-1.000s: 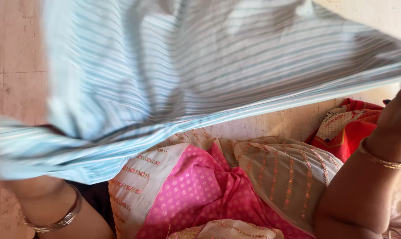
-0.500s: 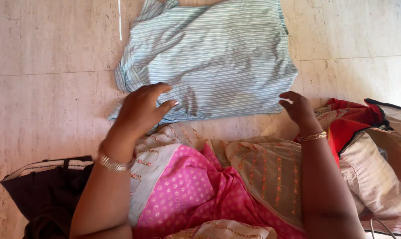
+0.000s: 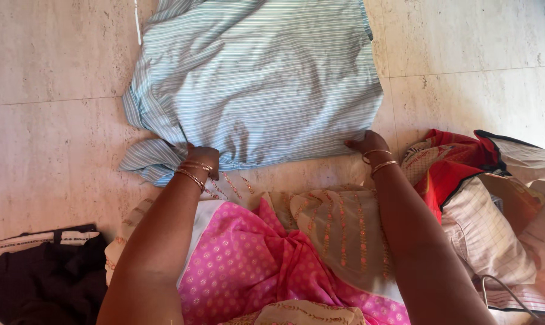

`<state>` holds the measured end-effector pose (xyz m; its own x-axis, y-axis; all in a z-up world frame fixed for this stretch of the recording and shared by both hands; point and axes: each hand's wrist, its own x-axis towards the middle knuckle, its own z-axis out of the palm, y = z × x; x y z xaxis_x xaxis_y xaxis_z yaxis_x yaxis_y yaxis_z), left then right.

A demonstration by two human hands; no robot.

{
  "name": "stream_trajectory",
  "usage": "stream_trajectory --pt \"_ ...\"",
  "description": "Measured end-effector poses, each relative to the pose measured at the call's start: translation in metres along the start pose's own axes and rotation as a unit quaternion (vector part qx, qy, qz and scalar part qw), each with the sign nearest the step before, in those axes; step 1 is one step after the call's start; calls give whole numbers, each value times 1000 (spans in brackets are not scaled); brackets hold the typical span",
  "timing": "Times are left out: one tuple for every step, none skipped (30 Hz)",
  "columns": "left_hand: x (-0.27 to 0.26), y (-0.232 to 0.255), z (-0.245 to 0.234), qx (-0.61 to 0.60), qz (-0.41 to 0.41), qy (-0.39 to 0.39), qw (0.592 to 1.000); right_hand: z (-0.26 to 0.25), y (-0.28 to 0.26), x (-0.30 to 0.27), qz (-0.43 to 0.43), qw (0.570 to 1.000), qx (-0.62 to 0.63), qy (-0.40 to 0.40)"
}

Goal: The person sits on the floor and folds a light blue striped shirt, smoothing it out and placing it into a red suitcase. They then pick up a pair of dark brown trousers, unfold them, and begin folding them on the floor.

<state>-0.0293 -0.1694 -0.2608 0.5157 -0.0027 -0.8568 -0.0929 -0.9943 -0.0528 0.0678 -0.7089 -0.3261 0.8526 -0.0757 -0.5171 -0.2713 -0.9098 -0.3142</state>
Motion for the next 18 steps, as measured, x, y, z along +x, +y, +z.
stream_trajectory --pt "15 0 4 4 -9 -21 1000 2 -6 1 13 999 30 1" --pt "28 -4 8 -16 -9 -25 1000 6 -14 2 27 998 59 1" --pt "36 -11 10 -33 -10 -29 999 9 -19 2 41 995 91 2" --pt "39 -16 12 -51 -10 -33 998 5 -20 4 48 966 255 -4" --pt "38 -18 11 -46 12 -12 999 -3 -18 7 55 909 412 -9" --pt "30 -20 9 -41 35 8 999 -10 -15 8 60 828 557 -14" --pt "21 -19 6 -39 59 27 997 -19 -9 9 47 793 607 -14" --pt "10 -17 0 -79 48 11 996 -30 -1 8 33 755 655 -14" --pt "-1 -17 -4 -117 38 -7 992 -37 5 4 21 713 700 -14" --pt "-11 -14 -7 -155 27 -25 987 -43 9 -2 19 717 697 -20" --pt "-20 -12 -11 -138 23 -32 990 -47 6 -8 14 719 695 -26" --pt "-28 -10 -13 -122 18 -40 992 -52 1 -15 10 720 693 -31" --pt "-34 -11 -15 -109 11 -45 993 -59 -8 -19 -31 706 706 -42" --pt "-37 -14 -18 -142 -6 -43 989 -67 -14 -25 -71 691 718 -53" --pt "-40 -17 -17 -177 -24 -44 983 -73 -20 -36 -107 675 727 -68" --pt "-42 -21 -15 -212 -41 -45 975 -80 -22 -45 -126 678 720 -71" --pt "-42 -26 -15 -179 -39 -21 983 -87 -20 -50 -131 690 708 -74" --pt "-40 -33 -18 -145 -37 3 989 -87 -17 -52 -118 720 680 -70"
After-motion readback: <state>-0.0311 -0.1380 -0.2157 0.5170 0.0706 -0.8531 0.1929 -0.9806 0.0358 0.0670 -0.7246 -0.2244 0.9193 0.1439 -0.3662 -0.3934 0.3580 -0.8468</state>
